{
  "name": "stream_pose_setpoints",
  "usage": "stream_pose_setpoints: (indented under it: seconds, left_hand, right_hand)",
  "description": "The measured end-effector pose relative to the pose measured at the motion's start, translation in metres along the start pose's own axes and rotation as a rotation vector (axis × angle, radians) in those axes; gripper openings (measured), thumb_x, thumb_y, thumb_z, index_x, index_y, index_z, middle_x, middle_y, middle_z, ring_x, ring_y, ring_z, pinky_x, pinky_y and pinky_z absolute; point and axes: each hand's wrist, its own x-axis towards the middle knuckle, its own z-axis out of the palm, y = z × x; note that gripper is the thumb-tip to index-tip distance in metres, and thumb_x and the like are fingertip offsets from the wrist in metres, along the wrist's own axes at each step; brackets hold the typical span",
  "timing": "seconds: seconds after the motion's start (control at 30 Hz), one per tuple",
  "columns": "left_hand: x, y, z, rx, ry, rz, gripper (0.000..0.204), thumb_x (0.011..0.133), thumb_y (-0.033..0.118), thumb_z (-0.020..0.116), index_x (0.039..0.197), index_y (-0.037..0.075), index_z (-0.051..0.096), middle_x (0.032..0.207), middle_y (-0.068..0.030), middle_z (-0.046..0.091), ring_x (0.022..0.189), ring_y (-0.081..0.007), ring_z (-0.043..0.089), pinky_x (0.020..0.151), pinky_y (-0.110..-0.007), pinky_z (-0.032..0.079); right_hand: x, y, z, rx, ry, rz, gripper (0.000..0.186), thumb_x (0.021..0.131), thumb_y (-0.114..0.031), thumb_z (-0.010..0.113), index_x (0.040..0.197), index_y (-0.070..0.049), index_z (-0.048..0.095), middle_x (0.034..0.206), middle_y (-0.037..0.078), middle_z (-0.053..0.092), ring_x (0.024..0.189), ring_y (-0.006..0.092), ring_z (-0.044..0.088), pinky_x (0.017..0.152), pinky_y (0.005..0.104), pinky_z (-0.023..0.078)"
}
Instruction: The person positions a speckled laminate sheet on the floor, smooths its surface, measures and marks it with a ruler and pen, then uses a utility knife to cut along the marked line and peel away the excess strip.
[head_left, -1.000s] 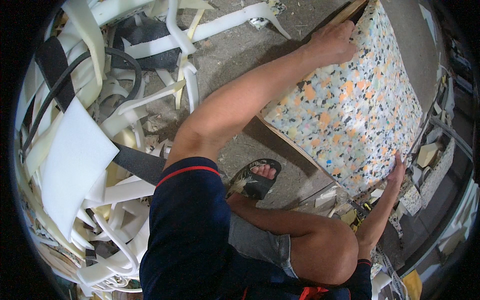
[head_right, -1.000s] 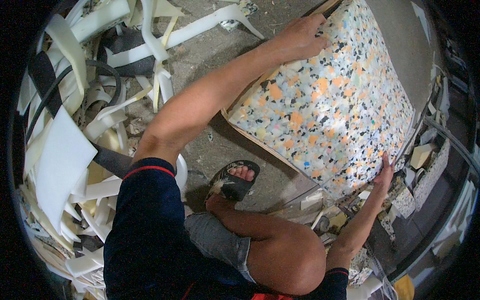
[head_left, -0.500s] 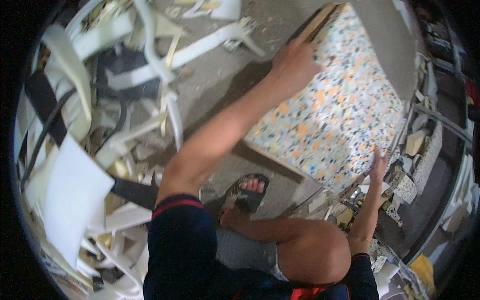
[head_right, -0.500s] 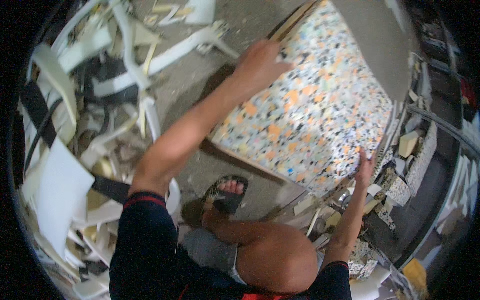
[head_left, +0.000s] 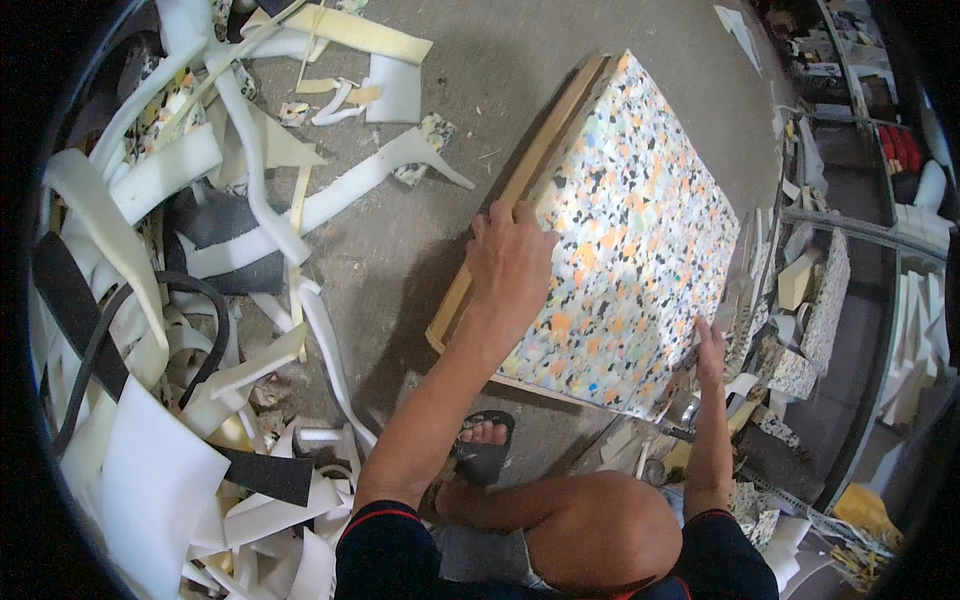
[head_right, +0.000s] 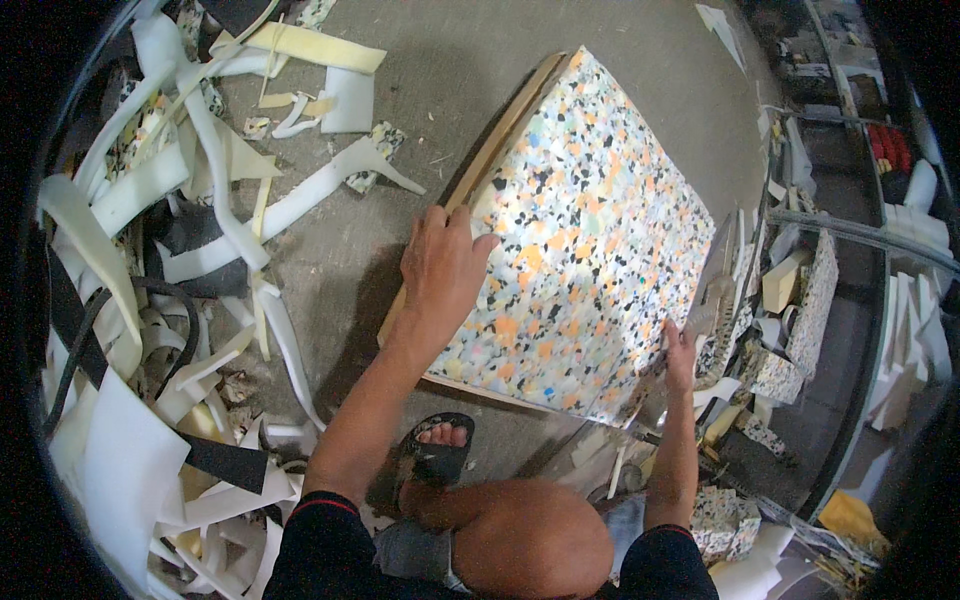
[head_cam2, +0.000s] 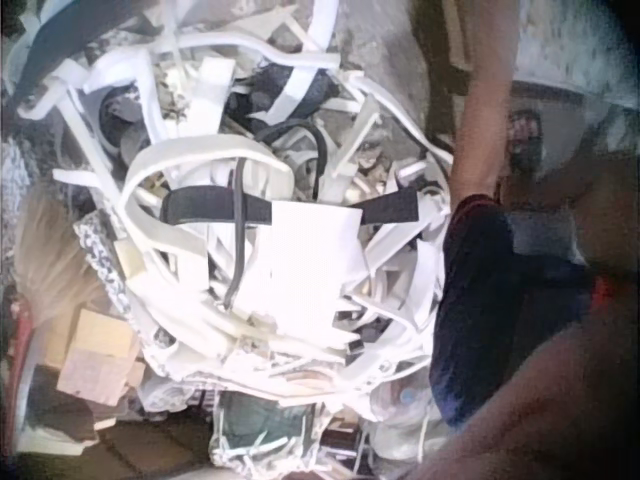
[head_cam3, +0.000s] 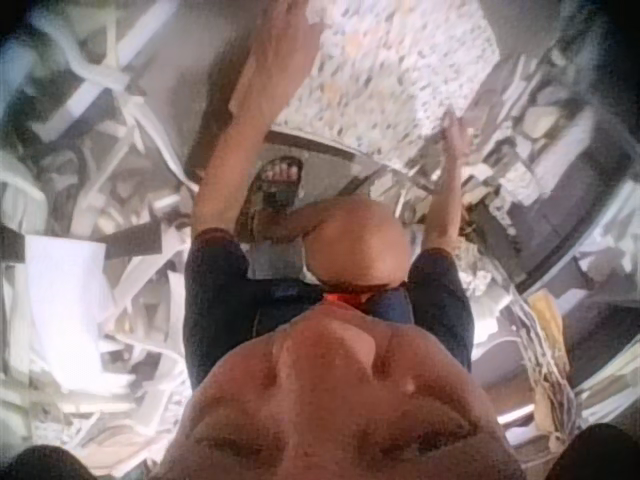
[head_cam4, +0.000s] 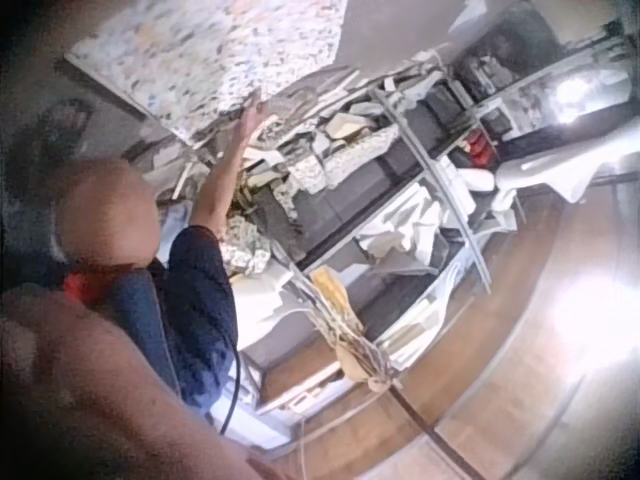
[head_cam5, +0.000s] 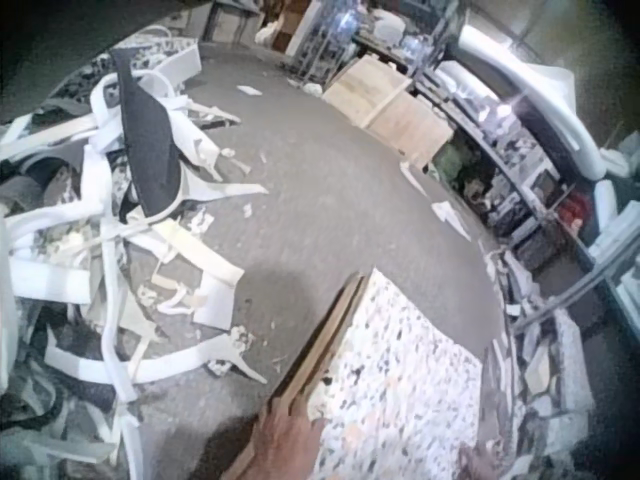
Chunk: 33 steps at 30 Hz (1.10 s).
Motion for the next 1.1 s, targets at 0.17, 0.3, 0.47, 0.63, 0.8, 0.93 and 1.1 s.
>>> stream_pose_setpoints:
  seconds: [0.17,0.3,0.47,0.63,0.8,0.93,1.1]
  left_hand:
    - [-0.002,-0.002,-0.008,0.037,0.002,-0.078,0.047,0.094,0.03,0.072,0.124,-0.005,0.063,0.113,-0.0214,0.059,0.109,-0.0388,0.059,0.092,-0.049,0.052]
    - [-0.001,-0.005,0.001,0.039,0.05,-0.056,0.046,0.094,0.03,0.073,0.123,-0.005,0.064,0.113,-0.0212,0.059,0.11,-0.0388,0.059,0.092,-0.049,0.051]
    - [0.0,-0.002,0.001,0.043,0.024,-0.06,0.044,0.094,0.029,0.073,0.121,-0.005,0.065,0.113,-0.0205,0.059,0.11,-0.0385,0.059,0.092,-0.048,0.051]
    - [-0.003,0.004,0.001,0.042,0.013,-0.054,0.043,0.093,0.029,0.073,0.119,-0.004,0.065,0.114,-0.0203,0.059,0.109,-0.0387,0.059,0.09,-0.049,0.052]
    - [0.004,-0.006,-0.014,0.108,-0.084,-0.078,0.038,0.094,0.03,0.072,0.113,-0.003,0.068,0.115,-0.0207,0.061,0.112,-0.038,0.06,0.087,-0.052,0.053]
    - [-0.008,-0.037,-0.042,-0.469,0.057,-0.201,0.04,0.097,0.031,0.069,0.12,-0.001,0.072,0.107,-0.0204,0.073,0.099,-0.0277,0.069,0.087,-0.036,0.051]
    - [-0.072,-0.11,-0.082,-0.724,0.325,-0.358,0.037,0.105,0.033,0.061,0.121,0.002,0.072,0.106,-0.0074,0.075,0.094,-0.0143,0.068,0.084,-0.033,0.054]
  right_hand:
    - [-0.015,-0.055,0.069,-0.647,0.122,-0.237,0.07,0.102,-0.042,0.059,0.149,0.008,0.044,0.135,0.032,0.06,0.124,0.0429,0.061,0.102,0.0417,0.048]
    - [-0.003,-0.146,0.139,-0.621,-0.011,-0.77,0.06,0.106,-0.025,0.046,0.156,0.006,0.033,0.161,0.029,0.034,0.15,0.0413,0.033,0.124,0.044,0.026]
    - [0.05,-0.273,0.247,-0.526,-0.024,-1.032,0.068,0.108,-0.04,0.033,0.157,0.008,0.029,0.164,0.03,0.026,0.154,0.0456,0.02,0.126,0.0531,0.016]
    - [0.082,-0.301,0.303,-0.552,-0.053,-0.948,0.071,0.107,-0.042,0.032,0.158,0.007,0.026,0.166,0.028,0.021,0.155,0.0465,0.017,0.123,0.0615,0.015]
    - [0.085,-0.308,0.313,-0.668,-0.133,-0.929,0.074,0.107,-0.049,0.027,0.161,0.002,0.024,0.169,0.025,0.017,0.157,0.0434,0.011,0.124,0.0619,0.013]
    - [0.113,-0.293,0.316,-0.649,-0.075,-0.976,0.076,0.106,-0.056,0.027,0.163,-0.005,0.023,0.17,0.018,0.019,0.157,0.039,0.014,0.124,0.0623,0.013]
    - [0.05,-0.248,0.303,-0.469,-0.147,-1.258,0.071,0.105,-0.046,0.043,0.16,-0.003,0.031,0.165,0.029,0.024,0.153,0.0482,0.02,0.12,0.0668,0.013]
